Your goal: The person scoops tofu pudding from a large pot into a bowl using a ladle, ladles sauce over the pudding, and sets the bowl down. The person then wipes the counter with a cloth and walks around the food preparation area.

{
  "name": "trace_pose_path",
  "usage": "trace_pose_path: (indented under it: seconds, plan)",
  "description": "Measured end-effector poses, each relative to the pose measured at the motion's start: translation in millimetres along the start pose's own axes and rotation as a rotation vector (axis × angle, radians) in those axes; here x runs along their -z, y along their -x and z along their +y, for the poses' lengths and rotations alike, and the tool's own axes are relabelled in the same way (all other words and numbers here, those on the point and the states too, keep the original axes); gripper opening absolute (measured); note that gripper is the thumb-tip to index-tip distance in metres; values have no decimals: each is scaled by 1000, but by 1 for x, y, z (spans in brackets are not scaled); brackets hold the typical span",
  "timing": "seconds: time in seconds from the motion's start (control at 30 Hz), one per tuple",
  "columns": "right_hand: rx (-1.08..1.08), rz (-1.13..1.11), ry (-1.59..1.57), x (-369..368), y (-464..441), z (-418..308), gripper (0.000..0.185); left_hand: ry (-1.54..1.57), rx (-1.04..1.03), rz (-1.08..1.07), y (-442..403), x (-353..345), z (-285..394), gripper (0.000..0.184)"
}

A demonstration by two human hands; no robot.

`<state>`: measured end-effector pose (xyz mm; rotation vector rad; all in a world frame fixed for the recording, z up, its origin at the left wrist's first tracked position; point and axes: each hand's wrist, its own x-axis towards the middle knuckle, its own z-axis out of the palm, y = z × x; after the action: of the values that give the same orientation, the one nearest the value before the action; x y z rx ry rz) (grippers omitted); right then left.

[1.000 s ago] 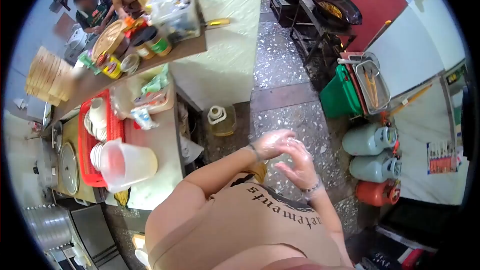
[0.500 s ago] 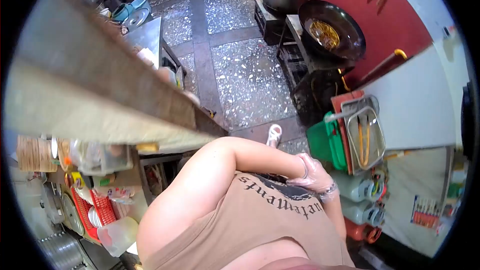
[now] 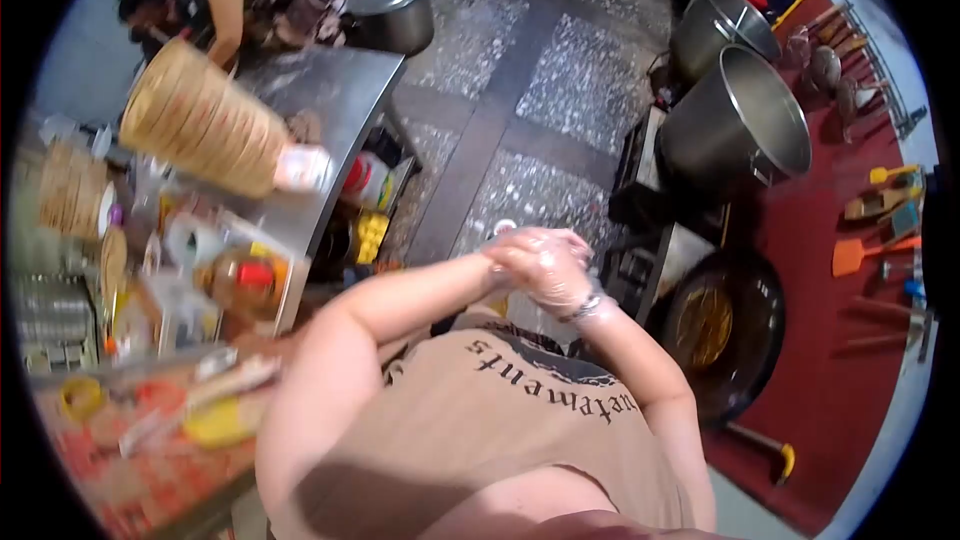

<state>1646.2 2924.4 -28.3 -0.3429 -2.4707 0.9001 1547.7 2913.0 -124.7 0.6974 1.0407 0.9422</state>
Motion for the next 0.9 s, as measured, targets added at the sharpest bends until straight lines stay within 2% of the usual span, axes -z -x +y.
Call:
trace_pose_path:
  seconds: [0.13, 0.3, 0.37, 0.43, 0.5, 0.6, 0.67, 0.7, 0.77, 0.8, 0.83, 0.87, 0.9]
  plan:
    - [10, -48, -177, 55, -105, 125, 19, 88, 32, -9, -152, 46, 81, 30]
    - [-49, 37, -395, 196, -187, 247, 12, 248, -72, -84, -343, 39, 231, 30]
    - [-141, 248, -293, 261, -201, 305, 9, 189, -143, -204, -409, 32, 303, 30]
    - [-328, 412, -196, 320, -201, 369, 7, 96, -227, -237, -474, 30, 356, 27]
    - [-407, 688, -377, 364, -205, 438, 10, 64, -203, -296, -549, 44, 399, 28]
    - [-510, 902, -384, 437, -231, 557, 19, -42, -232, -189, -656, 74, 454, 27]
    - [-432, 912, -455, 501, -277, 626, 24, -34, -243, -114, -722, 97, 507, 26]
    - [-375, 920, -481, 538, -313, 656, 27, -17, -362, -102, -747, 106, 543, 25]
    - [-105, 940, -383, 621, -394, 698, 32, -260, -740, -109, -785, 123, 649, 28]
    - [58, 943, -219, 660, -436, 714, 34, -411, -917, -75, -799, 136, 705, 21]
    - [247, 949, -183, 698, -480, 725, 35, -455, -1148, -2, -812, 141, 756, 22]
    - [444, 920, -159, 733, -524, 732, 43, -358, -1330, -74, -826, 145, 804, 26]
    - [415, 953, -78, 763, -561, 733, 34, -445, -1490, 108, -835, 147, 842, 29]
